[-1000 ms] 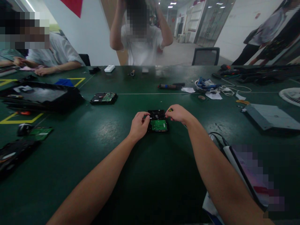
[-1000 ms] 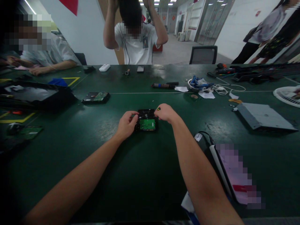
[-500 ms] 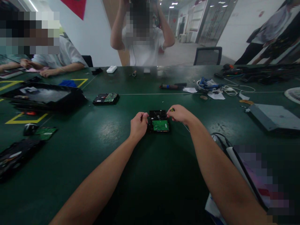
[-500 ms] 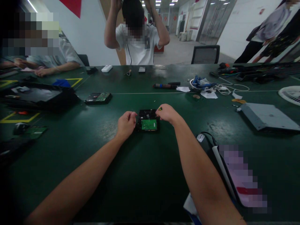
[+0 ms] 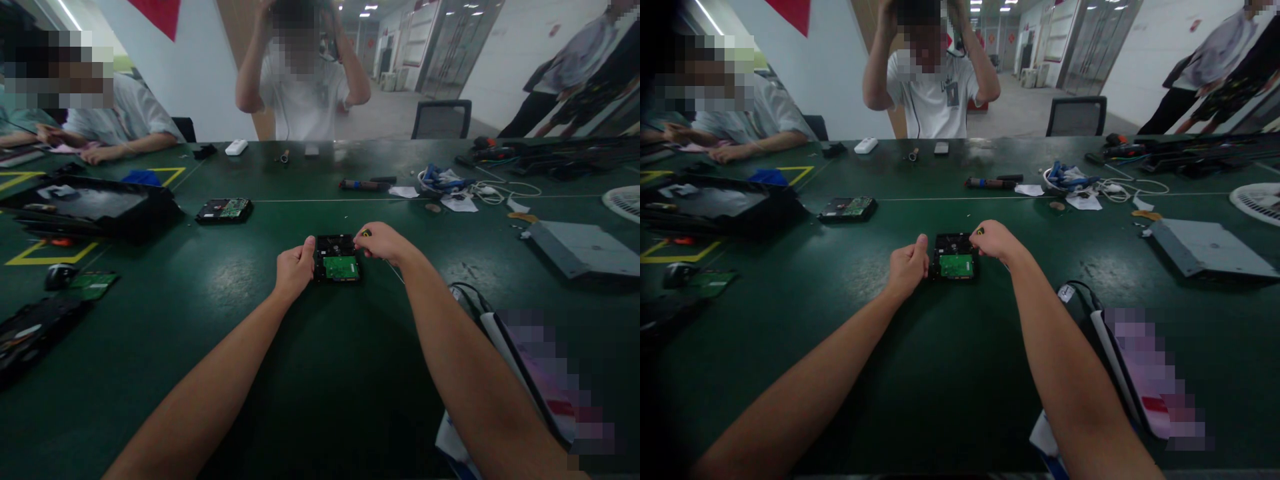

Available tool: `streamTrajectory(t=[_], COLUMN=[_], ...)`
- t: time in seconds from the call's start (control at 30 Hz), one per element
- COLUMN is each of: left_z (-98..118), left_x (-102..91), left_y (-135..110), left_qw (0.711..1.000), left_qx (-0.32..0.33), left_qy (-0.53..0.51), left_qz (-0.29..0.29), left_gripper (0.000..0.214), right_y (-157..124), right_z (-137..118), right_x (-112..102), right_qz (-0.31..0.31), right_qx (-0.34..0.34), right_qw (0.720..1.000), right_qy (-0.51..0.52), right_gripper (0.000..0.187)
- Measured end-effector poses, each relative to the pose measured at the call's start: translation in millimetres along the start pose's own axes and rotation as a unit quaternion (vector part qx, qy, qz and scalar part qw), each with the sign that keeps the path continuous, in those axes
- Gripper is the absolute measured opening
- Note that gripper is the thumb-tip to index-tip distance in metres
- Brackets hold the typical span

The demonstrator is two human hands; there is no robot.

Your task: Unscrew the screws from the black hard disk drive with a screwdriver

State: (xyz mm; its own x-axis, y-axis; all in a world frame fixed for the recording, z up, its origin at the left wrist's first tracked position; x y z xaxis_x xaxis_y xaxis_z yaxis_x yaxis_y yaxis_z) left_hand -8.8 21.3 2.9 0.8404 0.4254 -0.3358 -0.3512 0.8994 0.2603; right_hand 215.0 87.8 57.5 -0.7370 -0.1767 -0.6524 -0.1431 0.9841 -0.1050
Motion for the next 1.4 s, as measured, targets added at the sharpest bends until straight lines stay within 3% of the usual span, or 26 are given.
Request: streamTrajectory(t=[0.23, 0.63, 0.9, 1.07, 1.4], left_z=[-6, -17, -7, -3, -8], left_x=[0.3, 3.9, 0.6, 0.7, 5.4], left_y=[4, 11, 7, 5, 6], left_qw=[1.0, 0.998, 0.995, 0.991, 0.996], left_qx=[-0.016, -0.046, 0.064, 0.085, 0.069], left_qy=[-0.007, -0.035, 0.061, 0.077, -0.008], left_qz=[0.013, -0.003, -0.052, -0.064, -0.059], left_gripper=[0.065, 0.029, 0.043, 0.045, 0.013], right_y=[-1, 0, 0, 0, 2], right_z=[0, 4, 3, 3, 4], right_x=[0, -1, -1, -1, 0], right_qz=[0.003, -0.024, -0.028, -0.031, -0.028], right_qx=[0.01, 0.018, 0.023, 0.025, 0.013], right_qw=[1.0, 0.999, 0.999, 0.998, 0.999], right_qy=[0.01, 0.01, 0.032, 0.045, 0.034], right_gripper=[0.015, 0.014, 0.012, 0.012, 0.013])
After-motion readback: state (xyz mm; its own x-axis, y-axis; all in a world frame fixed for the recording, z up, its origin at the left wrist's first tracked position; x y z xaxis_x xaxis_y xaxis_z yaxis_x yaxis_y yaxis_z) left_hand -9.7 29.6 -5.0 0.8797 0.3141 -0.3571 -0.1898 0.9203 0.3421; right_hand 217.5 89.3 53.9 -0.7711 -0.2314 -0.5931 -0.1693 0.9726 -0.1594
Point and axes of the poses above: each hand's wrist, its own y-axis towards the middle knuckle, its own x-axis out of the palm, z = x × y, the point moved 2 cm from there along y, towards the middle knuckle, and after that the axes turned 8 degrees about z, right-handed, at the moved point
